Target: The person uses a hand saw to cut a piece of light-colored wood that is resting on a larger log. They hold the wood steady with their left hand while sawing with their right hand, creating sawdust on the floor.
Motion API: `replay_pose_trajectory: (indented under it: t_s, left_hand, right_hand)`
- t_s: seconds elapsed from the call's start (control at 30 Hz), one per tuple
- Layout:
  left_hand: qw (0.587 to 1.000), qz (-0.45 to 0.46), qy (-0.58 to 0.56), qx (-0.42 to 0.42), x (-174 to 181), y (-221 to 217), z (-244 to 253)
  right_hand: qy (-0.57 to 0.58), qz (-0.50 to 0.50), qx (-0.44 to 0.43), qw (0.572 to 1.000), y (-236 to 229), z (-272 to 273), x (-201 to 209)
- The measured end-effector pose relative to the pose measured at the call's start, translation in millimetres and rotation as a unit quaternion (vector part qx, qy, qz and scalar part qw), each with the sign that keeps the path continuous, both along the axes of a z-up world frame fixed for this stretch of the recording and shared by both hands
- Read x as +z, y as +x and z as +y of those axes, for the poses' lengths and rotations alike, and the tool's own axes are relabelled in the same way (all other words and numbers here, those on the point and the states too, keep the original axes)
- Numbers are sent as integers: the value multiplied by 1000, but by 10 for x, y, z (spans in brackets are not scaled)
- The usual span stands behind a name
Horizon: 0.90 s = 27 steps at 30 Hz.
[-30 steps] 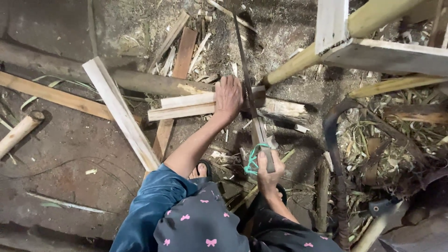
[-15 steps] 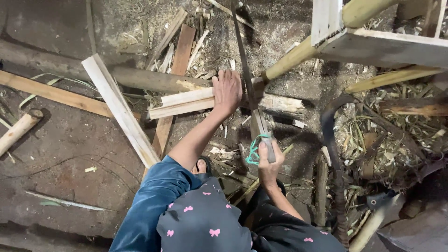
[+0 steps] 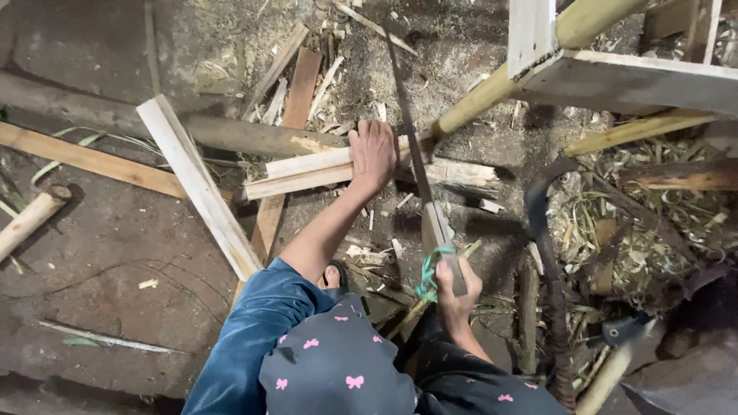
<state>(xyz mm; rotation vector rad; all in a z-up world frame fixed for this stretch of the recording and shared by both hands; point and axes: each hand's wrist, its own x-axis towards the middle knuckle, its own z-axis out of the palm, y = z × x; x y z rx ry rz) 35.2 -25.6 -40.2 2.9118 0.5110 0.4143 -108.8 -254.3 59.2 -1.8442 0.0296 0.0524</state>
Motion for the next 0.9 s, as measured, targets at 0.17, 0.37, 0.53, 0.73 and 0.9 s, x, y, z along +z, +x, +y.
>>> replay_pose_trajectory:
  t_s: [0.17,0.37,0.53,0.73,0.9]
  left_hand:
    - [979,206,4,-11,107,21,13]
    - [983,186,-10,-2,0,3,26]
    - [974,219,51,-40,-2,3,39]
    - [957,250,134,-68,-10,22,44]
    - [969,231,84,-36,132,8,30]
  right_hand:
    - [-65,68,38,995,-265,-313,118]
    - [-41,53,53,996,-322,-322,175]
    - [-58,3,73,996,-299,-330,203]
    - [-60,3,65,996,-294,-290,222]
    - [-44,9,58,997,-338,-383,210]
